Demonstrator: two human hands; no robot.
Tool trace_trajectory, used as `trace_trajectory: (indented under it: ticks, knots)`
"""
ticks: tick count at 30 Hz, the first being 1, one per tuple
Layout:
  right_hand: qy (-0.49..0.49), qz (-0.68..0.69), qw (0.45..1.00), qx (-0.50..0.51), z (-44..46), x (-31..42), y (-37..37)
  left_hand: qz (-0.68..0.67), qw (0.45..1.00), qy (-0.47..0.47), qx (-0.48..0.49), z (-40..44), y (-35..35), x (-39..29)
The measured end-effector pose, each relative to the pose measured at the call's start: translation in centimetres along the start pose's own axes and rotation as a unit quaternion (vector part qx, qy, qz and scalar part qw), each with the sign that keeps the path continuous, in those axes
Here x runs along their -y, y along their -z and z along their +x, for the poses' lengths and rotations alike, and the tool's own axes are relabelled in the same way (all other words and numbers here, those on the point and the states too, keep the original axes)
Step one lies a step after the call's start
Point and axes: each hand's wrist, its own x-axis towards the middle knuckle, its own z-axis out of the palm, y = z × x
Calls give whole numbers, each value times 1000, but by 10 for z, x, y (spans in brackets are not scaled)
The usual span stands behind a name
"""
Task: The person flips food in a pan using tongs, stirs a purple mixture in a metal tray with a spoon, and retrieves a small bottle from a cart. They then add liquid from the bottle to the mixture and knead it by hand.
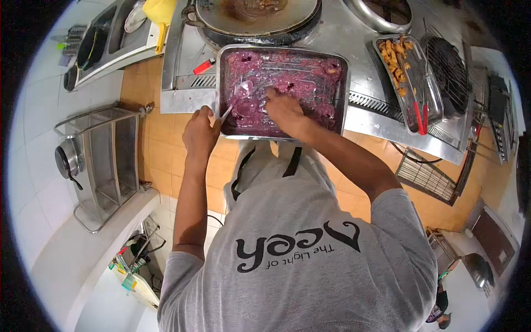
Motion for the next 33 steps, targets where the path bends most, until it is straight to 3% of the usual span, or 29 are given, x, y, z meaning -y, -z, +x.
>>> trace_trajectory:
  ticks: [6, 9, 12, 15, 19, 22, 27, 33]
  knots:
    - [-141, 148, 979, -21, 4, 7, -6, -76, 996, 22, 38, 9, -26, 21]
    - [19, -61, 994, -88, -12, 6, 2, -151, 985, 29, 73, 12, -31, 31]
    - [-34, -49, 993, -107, -23, 12, 15, -152, 982, -16, 115, 12, -34, 38]
    - [-88, 30, 993, -73, -34, 20, 31, -151, 974, 4, 166, 8, -33, 38]
    - [-86, 26, 988, -124, -37, 23, 21, -121, 987, -34, 99, -1, -29, 53]
    - [-79, 44, 980, -178, -37, 21, 26, -125, 985, -25, 119, 0, -17, 70]
    - [-100, 62, 953, -278, 12, 12, 26, -107, 984, -87, 114, 4, -17, 93]
    - [-163, 104, 940, -281, 64, 58, 21, -117, 975, -126, 144, 10, -13, 100]
